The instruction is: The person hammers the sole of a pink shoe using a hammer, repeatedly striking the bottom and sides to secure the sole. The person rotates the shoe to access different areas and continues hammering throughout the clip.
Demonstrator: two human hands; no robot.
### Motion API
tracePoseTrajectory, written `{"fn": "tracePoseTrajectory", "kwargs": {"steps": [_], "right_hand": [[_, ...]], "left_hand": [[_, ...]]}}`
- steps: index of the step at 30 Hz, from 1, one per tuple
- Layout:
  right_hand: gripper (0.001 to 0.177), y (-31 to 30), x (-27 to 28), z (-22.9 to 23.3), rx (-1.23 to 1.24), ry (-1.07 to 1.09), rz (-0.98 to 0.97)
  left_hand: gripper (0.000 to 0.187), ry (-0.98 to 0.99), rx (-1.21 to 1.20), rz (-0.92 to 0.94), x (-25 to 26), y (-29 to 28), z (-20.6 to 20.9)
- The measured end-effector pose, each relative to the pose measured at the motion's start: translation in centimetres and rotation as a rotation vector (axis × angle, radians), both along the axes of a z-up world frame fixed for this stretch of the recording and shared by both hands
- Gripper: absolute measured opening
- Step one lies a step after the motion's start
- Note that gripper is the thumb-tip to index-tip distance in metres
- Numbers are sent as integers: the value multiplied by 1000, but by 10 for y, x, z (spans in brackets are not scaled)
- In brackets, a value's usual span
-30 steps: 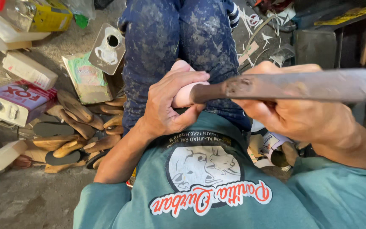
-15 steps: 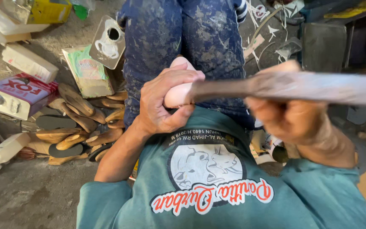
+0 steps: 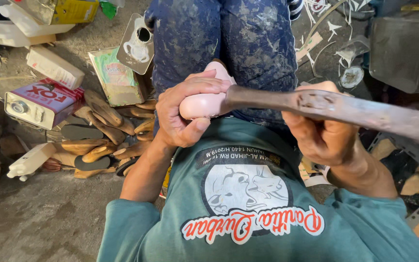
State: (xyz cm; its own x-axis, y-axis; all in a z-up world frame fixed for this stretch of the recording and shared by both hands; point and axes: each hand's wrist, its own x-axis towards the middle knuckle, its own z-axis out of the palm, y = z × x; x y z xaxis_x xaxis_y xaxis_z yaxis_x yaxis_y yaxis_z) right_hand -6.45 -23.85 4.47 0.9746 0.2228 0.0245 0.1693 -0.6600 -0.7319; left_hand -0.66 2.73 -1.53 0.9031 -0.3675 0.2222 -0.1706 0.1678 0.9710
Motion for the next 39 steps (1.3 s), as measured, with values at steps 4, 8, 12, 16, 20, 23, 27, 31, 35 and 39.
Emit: {"fn": "tracePoseTrajectory", "kwargs": {"steps": [4,8,12,16,20,23,27,31,35,39], "right_hand": [[15,14,11,-2,164,-32,28],[25,14,7,-9,96,-15,-18],[8,22,-21,-41,920,643,-447],[37,16,-8,-46,252,125,-268],[22,-2,-18,-58,526,404,-594],[45,-14,-15,-63,533,276,-698],[23,-25,-13,-70,671,212,-825],[29,-29,-28,-74,629,237,-839],[30,-26,-23,-65,620,272,-787],[24,-21,-17,-56,588,177,-732]], "left_hand": [[50,13,-38,3,-1,2,-4],[54,57,-50,67,-10,9,-12],[50,7,-82,28,3,7,-9],[60,-49,-234,38,5,19,-1],[49,-158,87,305,-15,20,90],[102,-542,229,451,-37,-20,84],[70,-571,1229,5,5,-2,56],[92,-485,1186,-212,28,29,39],[66,-368,925,-94,30,31,52],[79,-462,903,84,36,6,36]]}}
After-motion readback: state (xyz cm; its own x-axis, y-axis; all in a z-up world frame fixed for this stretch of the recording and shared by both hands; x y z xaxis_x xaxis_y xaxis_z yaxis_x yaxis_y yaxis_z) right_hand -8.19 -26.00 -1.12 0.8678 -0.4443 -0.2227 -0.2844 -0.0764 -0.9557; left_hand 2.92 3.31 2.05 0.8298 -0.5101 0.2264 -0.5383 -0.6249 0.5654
